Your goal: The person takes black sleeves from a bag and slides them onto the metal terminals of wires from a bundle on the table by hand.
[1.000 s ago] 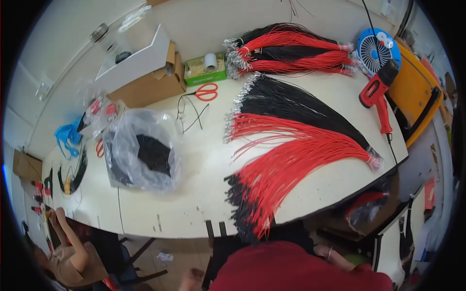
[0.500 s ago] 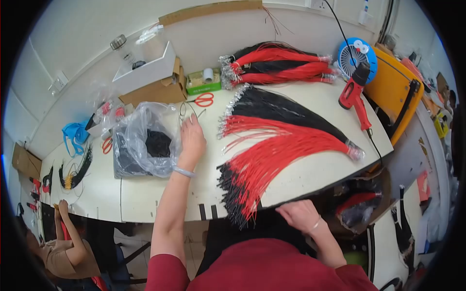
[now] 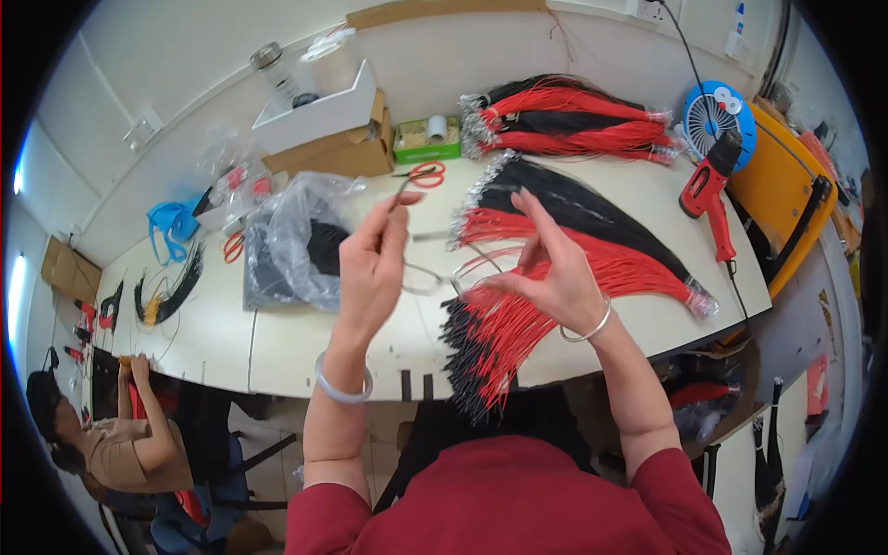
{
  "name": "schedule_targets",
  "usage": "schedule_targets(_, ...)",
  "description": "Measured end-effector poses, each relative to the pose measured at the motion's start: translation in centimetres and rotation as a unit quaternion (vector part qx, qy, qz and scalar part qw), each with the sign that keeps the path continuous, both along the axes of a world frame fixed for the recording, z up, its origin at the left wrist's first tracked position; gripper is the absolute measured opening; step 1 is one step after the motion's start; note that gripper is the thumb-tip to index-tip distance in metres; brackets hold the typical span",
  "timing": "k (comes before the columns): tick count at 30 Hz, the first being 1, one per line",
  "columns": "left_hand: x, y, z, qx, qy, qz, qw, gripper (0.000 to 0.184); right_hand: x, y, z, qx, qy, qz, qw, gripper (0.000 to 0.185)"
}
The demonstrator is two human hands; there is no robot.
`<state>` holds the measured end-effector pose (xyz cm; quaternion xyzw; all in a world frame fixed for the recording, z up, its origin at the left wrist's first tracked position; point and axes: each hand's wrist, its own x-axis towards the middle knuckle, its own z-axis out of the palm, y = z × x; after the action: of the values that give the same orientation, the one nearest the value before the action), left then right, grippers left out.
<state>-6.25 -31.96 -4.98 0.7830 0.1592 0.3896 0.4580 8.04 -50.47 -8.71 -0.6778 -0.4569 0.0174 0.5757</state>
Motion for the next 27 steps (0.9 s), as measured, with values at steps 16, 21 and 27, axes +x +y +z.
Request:
schedule_targets(16, -18.0, -3.6, 3.8, -0.326, -0.125, -0.103, 0.931, 0.016, -14.4, 0.5, 5.7, -0.043, 0.038, 0.436, 0.898, 0.027)
schedule_targets(21, -20.9, -3.5, 3.8, -0.244, -0.258, -0.165, 0.920, 0.015, -14.9, -1.5, 7.6, 0.069, 0.231, 0.333, 0.912, 0.013)
schedule_targets(27, -24.7, -3.7, 5.1, -0.172, -0.290, -0.368, 0.867, 0.021, -16.2, -2.8, 8.6, 0.277, 0.059, 0.347, 0.894, 0.011)
